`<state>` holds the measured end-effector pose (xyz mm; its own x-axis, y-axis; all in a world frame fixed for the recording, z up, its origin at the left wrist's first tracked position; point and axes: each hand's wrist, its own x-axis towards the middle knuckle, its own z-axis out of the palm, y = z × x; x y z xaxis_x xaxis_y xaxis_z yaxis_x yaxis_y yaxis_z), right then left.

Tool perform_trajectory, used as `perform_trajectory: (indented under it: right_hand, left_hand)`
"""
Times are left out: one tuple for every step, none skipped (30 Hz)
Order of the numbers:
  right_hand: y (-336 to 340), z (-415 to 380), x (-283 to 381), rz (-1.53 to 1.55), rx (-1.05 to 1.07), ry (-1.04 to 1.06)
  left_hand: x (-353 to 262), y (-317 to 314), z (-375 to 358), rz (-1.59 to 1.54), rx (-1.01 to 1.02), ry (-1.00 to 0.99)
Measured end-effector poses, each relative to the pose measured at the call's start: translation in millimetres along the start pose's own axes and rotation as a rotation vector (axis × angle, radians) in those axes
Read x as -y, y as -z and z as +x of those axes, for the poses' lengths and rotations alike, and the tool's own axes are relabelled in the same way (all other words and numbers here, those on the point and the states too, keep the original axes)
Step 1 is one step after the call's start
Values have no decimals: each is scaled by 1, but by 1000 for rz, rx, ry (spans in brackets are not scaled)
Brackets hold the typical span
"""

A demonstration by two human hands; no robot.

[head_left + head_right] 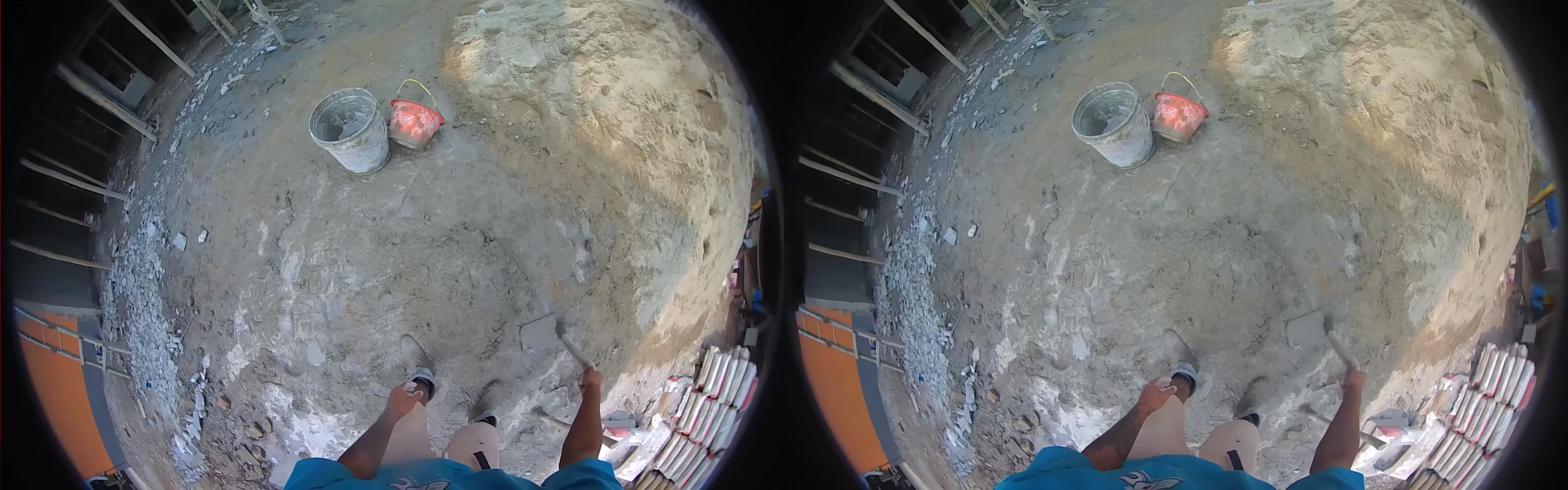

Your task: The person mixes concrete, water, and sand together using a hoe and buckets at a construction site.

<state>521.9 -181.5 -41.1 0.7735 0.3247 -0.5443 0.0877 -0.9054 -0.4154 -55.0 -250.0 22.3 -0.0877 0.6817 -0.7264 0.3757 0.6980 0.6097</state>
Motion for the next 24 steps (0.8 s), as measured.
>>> perform_trajectory:
  right_hand:
    - [9, -24, 31, -128, -192, 68]
    - [17, -17, 35, -640, -431, 361]
    - [26, -54, 75, -647, -342, 297]
    - [34, -105, 116, -658, -249, 228]
    - [27, -104, 124, -657, -247, 134]
    - [17, -118, 138, -673, -246, 201]
    - [6, -131, 150, -690, -244, 267]
    - [-25, -149, 154, -677, -207, 277]
    - [-47, -153, 154, -743, -140, 397]
    - [-66, -159, 151, -811, -74, 510]
    - [-88, -167, 144, -764, 14, 541]
    - [-107, -182, 139, -714, 100, 571]
    - [-120, -209, 143, -622, 225, 453]
    - [-135, -231, 150, -525, 347, 337]
    - [-162, -170, 104, -514, 351, 336]
    - [-210, -147, 68, -638, 485, 412]
    - [-185, -247, 141, -518, 512, 323]
    - [-212, -224, 120, -395, 551, 200]
    - [-232, -214, 110, -274, 585, 75]
    - [-239, -222, 125, -274, 580, 65]
    - [-235, -264, 166, -322, 568, 101]
    - [-240, -289, 193, -368, 556, 134]
    - [-255, -276, 188, -368, 553, 107]
    - [-269, -262, 173, -335, 537, 112]
  left_hand:
    - [32, 40, -3, 177, -137, 136]
    - [59, 79, -13, 170, -284, 271]
    - [75, 116, -31, 272, -428, 365]
    - [79, 149, -57, 286, -551, 435]
    - [149, 171, -61, 365, -520, 484]
    - [151, 193, -85, 336, -566, 568]
    - [146, 208, -111, 307, -611, 654]
    - [160, 223, -133, 239, -696, 760]
    - [180, 213, -143, 165, -758, 852]
    - [192, 209, -143, 122, -679, 863]
    - [206, 203, -139, 85, -594, 877]
    - [227, 188, -126, -35, -597, 909]
    - [248, 177, -110, -113, -524, 791]
    - [225, 171, -96, -173, -431, 757]
    - [219, 166, -73, -202, -373, 725]
    - [200, 164, -56, -26, -395, 475]
    - [172, 166, -40, 146, -408, 223]
    - [133, 179, -23, 320, -372, 66]
    - [94, 195, -4, 490, -328, -89]
    - [54, 211, 13, 494, -318, -90]
    - [17, 231, 29, 247, -343, 28]
    - [-3, 249, 47, 6, -364, 147]
    - [-8, 264, 65, 22, -344, 156]
    - [-9, 284, 79, -33, -289, 211]
